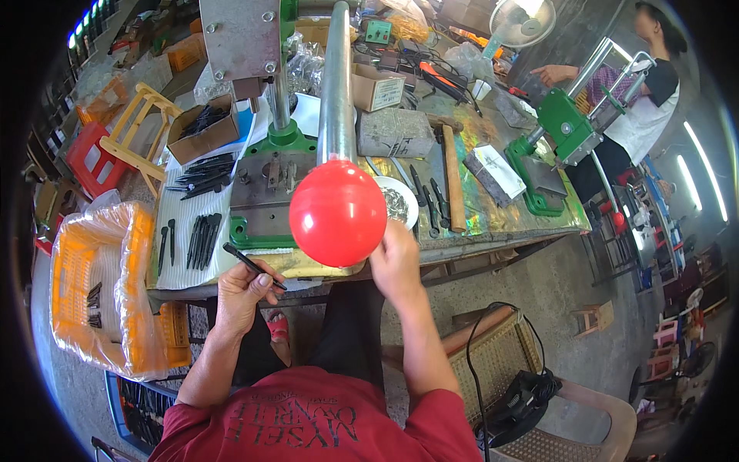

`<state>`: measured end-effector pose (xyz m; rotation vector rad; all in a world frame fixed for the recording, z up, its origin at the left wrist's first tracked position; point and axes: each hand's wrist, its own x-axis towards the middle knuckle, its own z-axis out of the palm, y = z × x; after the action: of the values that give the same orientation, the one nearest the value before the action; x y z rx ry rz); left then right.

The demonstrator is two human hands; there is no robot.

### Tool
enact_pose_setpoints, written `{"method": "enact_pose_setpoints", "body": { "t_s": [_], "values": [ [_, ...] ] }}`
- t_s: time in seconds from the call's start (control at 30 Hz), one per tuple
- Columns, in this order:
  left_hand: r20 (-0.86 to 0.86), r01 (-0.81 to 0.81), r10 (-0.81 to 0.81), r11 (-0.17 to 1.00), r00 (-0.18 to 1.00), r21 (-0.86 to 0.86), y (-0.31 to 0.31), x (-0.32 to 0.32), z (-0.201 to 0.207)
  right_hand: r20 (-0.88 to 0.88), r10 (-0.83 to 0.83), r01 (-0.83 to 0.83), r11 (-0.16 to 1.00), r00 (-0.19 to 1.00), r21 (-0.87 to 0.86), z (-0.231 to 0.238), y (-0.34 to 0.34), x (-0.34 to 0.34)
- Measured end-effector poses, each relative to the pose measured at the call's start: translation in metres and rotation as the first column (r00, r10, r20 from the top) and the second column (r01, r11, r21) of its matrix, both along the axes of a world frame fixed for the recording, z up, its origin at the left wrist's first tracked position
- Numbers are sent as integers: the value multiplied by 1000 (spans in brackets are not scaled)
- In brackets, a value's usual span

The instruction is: The person assembles hair clips by inserting small metal pins from a dish into the plastic clip components by hand and fastening them using a manual press machine.

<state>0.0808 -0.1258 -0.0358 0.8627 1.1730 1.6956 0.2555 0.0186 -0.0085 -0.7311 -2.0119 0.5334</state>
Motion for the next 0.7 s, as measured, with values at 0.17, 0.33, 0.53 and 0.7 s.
{"method": "enact_pose_setpoints", "body": {
  "t_s": [0.17,0.33,0.53,0.7],
  "values": [
    [2,35,-35,999,999,-20,-1,4,-3,365,-225,206,974,903,93,-21,57,1],
    [-10,48,-48,998,999,-49,-4,4,-9,621,-329,292,942,712,165,-19,57,-14],
    [7,37,-36,998,999,-59,-5,3,-11,759,-227,257,963,610,82,-3,53,-26],
    [13,59,-58,996,998,-69,-7,2,-12,806,-195,249,967,559,62,-1,56,-28]
  ]
}}
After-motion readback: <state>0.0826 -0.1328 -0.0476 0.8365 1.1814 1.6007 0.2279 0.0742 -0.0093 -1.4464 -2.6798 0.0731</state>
